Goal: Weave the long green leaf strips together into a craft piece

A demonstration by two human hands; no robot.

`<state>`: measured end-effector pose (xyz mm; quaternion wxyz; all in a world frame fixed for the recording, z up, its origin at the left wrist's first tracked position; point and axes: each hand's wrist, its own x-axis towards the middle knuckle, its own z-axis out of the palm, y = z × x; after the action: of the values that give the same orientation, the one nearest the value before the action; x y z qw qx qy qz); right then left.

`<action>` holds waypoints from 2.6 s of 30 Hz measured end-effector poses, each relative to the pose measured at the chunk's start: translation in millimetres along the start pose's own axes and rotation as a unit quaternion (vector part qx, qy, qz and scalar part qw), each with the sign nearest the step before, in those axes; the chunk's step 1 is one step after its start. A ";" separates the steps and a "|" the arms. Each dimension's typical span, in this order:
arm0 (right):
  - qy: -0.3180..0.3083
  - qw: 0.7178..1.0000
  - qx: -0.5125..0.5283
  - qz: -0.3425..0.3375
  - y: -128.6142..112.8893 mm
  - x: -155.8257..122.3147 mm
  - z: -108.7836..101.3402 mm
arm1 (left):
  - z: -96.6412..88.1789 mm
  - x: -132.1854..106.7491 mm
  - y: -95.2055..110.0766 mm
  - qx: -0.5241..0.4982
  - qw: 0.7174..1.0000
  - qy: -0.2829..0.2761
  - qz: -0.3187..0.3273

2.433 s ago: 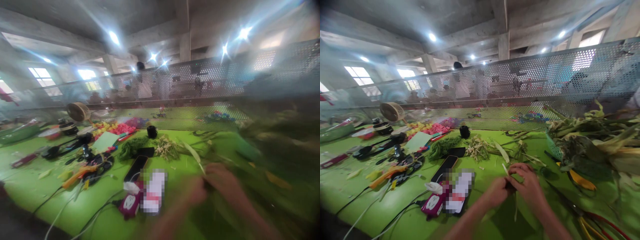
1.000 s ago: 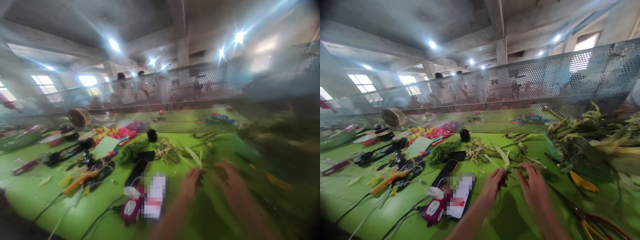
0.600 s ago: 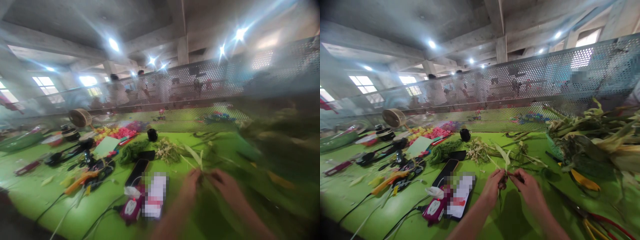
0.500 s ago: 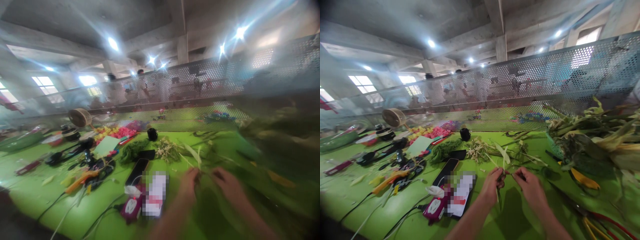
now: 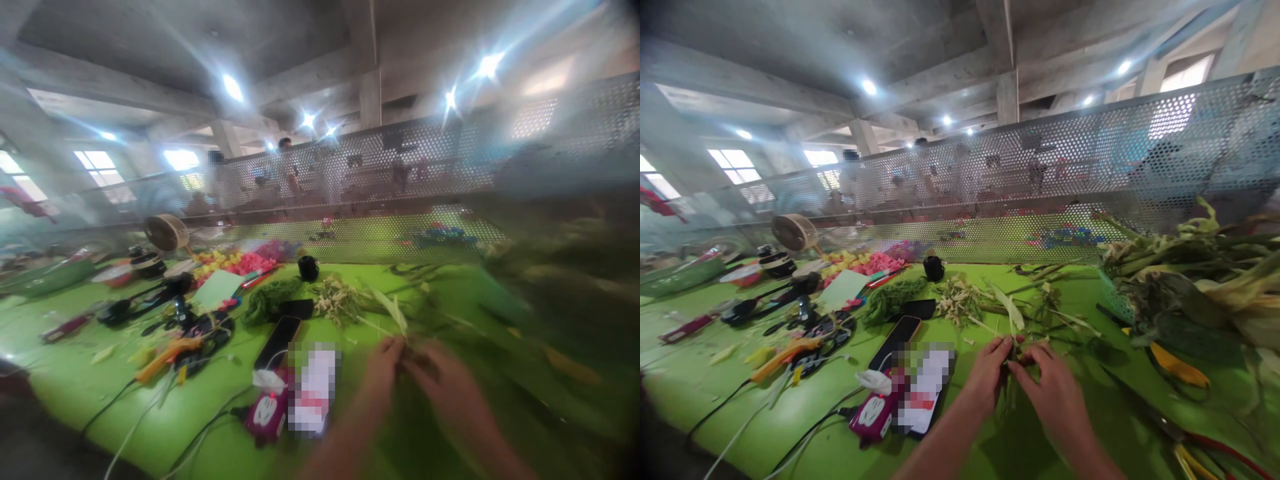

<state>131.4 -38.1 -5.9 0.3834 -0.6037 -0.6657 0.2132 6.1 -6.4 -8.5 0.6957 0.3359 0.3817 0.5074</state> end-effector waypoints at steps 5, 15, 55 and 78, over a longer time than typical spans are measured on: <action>-0.021 0.999 0.033 0.005 2.5 -1.0 8.7 | -3.5 4.4 -6.1 0.030 0.999 0.002 0.019; -0.087 0.994 0.066 0.023 10.2 7.0 0.5 | 1.4 -1.1 6.3 0.027 0.999 0.038 0.006; 0.057 0.990 0.120 -0.049 -0.5 11.9 -20.4 | -4.3 5.8 4.5 0.174 0.982 -0.039 0.062; 0.028 0.999 0.042 -0.013 8.4 17.8 -29.2 | 4.8 -6.0 20.1 0.243 0.958 -0.114 0.099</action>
<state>159.6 -24.6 10.3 0.4301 -0.5839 -0.6527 0.2189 0.0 -7.3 12.1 0.5780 0.5871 0.3763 0.4239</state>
